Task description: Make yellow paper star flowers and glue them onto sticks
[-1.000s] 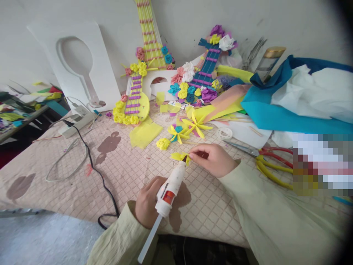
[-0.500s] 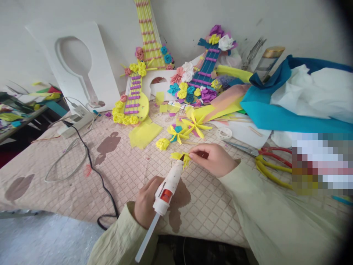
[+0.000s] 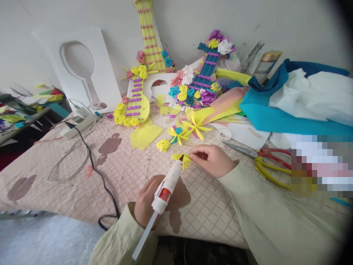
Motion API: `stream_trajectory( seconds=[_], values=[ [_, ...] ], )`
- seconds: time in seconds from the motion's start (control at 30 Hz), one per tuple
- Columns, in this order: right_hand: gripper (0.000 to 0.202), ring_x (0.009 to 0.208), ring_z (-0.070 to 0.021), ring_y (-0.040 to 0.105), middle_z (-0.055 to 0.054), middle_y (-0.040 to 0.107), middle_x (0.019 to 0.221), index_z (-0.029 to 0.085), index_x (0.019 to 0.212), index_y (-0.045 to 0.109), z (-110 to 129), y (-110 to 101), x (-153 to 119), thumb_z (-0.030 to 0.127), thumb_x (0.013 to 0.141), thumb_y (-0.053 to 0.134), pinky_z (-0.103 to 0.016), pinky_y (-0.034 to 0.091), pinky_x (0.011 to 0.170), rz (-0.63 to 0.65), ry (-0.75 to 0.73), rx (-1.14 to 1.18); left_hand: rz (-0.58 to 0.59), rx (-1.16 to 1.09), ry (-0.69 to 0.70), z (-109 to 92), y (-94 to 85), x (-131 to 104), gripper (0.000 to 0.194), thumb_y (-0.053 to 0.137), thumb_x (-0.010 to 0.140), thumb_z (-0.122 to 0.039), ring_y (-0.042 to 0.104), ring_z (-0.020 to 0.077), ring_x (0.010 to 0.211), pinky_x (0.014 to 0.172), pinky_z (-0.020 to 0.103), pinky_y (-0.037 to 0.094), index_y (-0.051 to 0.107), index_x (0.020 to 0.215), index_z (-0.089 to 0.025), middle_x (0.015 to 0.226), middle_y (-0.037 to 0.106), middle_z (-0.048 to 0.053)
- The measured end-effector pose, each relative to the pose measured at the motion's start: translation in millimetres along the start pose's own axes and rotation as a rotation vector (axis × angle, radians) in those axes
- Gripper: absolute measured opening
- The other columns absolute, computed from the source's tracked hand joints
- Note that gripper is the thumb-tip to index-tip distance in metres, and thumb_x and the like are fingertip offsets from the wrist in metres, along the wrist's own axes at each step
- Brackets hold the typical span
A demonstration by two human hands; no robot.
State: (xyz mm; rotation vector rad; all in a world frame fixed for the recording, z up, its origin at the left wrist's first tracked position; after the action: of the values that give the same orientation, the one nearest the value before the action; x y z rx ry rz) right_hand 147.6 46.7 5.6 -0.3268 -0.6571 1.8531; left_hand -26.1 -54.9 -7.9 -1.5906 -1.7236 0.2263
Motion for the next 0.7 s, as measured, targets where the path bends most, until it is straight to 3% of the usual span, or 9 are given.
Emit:
stream_trajectory(
  seconds=[0.23, 0.53, 0.7],
  values=[
    [0.013, 0.055, -0.0103, 0.054, -0.002, 0.067, 0.069, 0.017, 0.07, 0.065, 3, -2, -1, 0.021, 0.071, 0.052, -0.022, 0.042, 0.051, -0.028, -0.024, -0.005, -0.005, 0.029, -0.022, -1, 0.4, 0, 0.017, 0.047, 0.078, -0.021, 0.058, 0.0169, 0.075, 0.065, 0.027, 0.047, 0.059, 0.088, -0.014, 0.085, 0.062, 0.009],
    [0.012, 0.06, -0.0109, 0.054, -0.003, 0.065, 0.072, 0.016, 0.07, 0.064, 6, -3, -3, 0.017, 0.072, 0.051, -0.023, 0.042, 0.057, -0.094, -0.135, -0.128, -0.046, 0.016, -0.047, 0, -0.6, -1, 0.016, 0.047, 0.078, -0.022, 0.059, 0.0169, 0.074, 0.065, 0.027, 0.047, 0.059, 0.086, -0.014, 0.084, 0.062, 0.008],
    [0.012, 0.059, -0.0112, 0.054, -0.003, 0.063, 0.071, 0.017, 0.069, 0.062, 6, -4, -2, 0.017, 0.072, 0.051, -0.023, 0.043, 0.055, -0.116, -0.173, -0.174, -0.195, 0.02, -0.127, 10, -18.4, -4, 0.019, 0.053, 0.073, -0.028, 0.059, 0.0162, 0.069, 0.061, 0.027, 0.048, 0.06, 0.084, -0.014, 0.079, 0.063, 0.007]
  ],
)
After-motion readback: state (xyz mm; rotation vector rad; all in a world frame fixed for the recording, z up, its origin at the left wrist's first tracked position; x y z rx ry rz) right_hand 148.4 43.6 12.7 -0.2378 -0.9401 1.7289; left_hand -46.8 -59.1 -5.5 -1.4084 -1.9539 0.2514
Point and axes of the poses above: each hand's wrist, its own x-axis towards the middle knuckle, its own y-axis out of the palm, z = x × y, the point moved 4 cm from there along x, towards the middle knuckle
